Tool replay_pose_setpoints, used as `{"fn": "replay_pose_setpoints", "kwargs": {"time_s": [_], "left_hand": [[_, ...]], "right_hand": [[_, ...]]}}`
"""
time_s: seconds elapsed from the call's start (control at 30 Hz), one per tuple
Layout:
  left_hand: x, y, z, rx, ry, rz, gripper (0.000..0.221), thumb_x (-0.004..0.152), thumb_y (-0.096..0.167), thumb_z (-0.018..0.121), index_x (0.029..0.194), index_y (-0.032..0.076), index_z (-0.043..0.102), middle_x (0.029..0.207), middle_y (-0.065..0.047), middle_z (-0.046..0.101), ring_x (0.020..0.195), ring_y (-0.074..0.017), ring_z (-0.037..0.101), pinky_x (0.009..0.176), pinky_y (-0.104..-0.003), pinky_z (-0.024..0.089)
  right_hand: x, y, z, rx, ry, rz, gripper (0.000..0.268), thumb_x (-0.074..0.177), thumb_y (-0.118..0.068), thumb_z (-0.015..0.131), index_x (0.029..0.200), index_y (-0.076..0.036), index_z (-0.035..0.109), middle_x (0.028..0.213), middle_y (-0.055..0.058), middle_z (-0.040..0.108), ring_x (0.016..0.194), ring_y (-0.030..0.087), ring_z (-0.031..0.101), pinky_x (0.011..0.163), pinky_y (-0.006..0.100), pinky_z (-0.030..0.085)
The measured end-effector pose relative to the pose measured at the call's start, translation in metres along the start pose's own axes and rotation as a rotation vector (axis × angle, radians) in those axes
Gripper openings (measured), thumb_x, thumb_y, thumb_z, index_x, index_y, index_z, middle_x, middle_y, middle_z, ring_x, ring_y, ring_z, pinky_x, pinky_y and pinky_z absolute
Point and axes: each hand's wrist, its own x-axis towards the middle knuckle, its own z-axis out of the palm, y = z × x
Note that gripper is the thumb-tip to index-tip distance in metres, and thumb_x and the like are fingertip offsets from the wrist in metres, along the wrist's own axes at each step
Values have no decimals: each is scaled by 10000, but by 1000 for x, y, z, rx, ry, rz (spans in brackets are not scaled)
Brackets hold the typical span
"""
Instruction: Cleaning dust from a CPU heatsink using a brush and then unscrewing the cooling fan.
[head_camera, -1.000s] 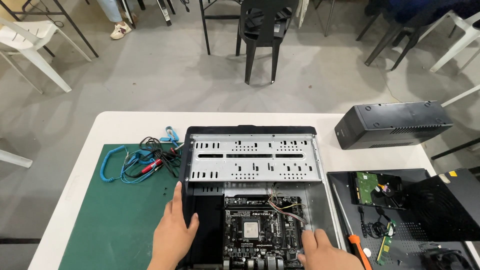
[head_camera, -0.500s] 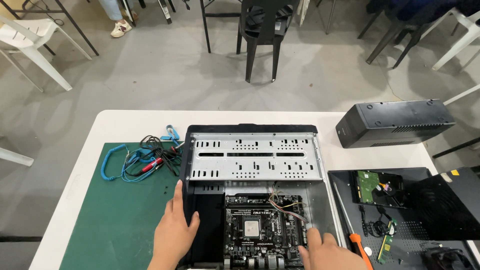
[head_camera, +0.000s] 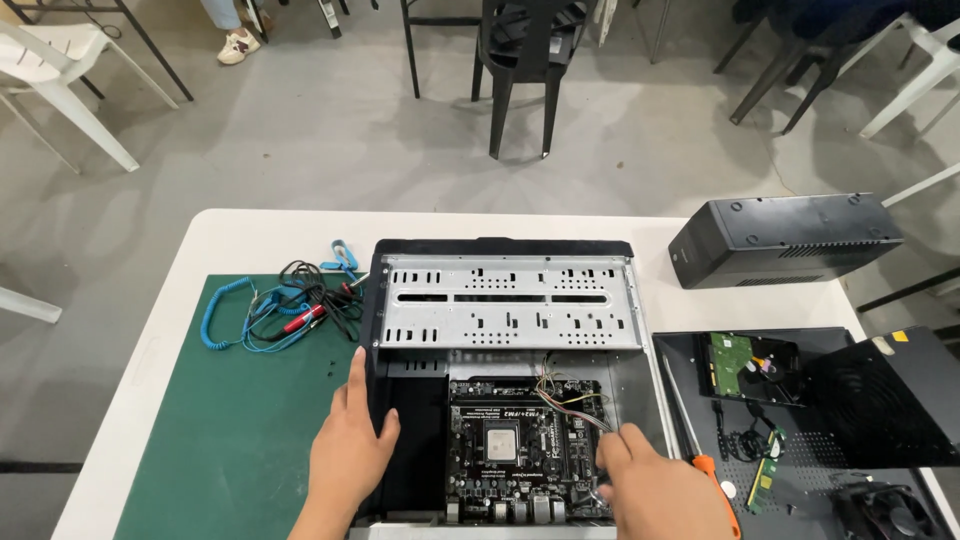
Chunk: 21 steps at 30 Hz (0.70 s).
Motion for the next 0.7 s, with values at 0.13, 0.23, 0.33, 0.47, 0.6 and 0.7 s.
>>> {"fn": "replay_pose_setpoints", "kwargs": {"time_s": [0.13,0.23,0.33,0.47,0.6,0.7], "left_hand": [[-1,2,-4,-25,-43,-27,902,909,371,558,1622,353,5,1389,-67,490,805,-357,673,612,-468,543],[3,-3,-5,-32,-35,-8,898,910,383,552,1620,355,4,1444,-77,453,869,-389,676,639,-499,548],[-5,-7,0,-38,-16,9,880,909,378,552,1622,340,37,1434,-84,462,959,-367,659,701,-496,561],[-6,-22,18,-141,239,162,708,884,256,608,1544,186,361,1493,-127,425,1340,-338,439,1004,-496,469],[-62,8,0,-136,717,715,314,906,11,560,1208,16,650,1315,-185,595,1237,-344,573,1076,-462,467],[-104,32,12,-549,460,611,215,884,96,571,968,132,765,988,-24,767,917,-155,719,836,-289,557]], "right_hand": [[8,-5,6,-87,20,62,440,979,-592,505,1116,-181,426,1002,13,539,628,274,639,480,450,400],[1,-12,-33,-100,-27,31,530,984,-649,485,1205,-171,427,975,21,657,779,289,703,608,464,516],[-3,-3,-51,-139,-33,-20,540,984,-670,488,1169,-163,479,916,29,690,848,300,700,682,469,560],[-32,8,-80,-62,21,69,541,915,-749,495,956,-221,604,915,48,722,906,330,694,771,497,538],[-82,30,-89,210,37,85,488,885,-692,409,1262,-465,619,1220,-194,740,1109,135,715,898,333,572],[-104,26,-66,471,293,17,458,833,-548,574,1278,-549,683,1034,-234,823,848,35,785,711,224,582]]}}
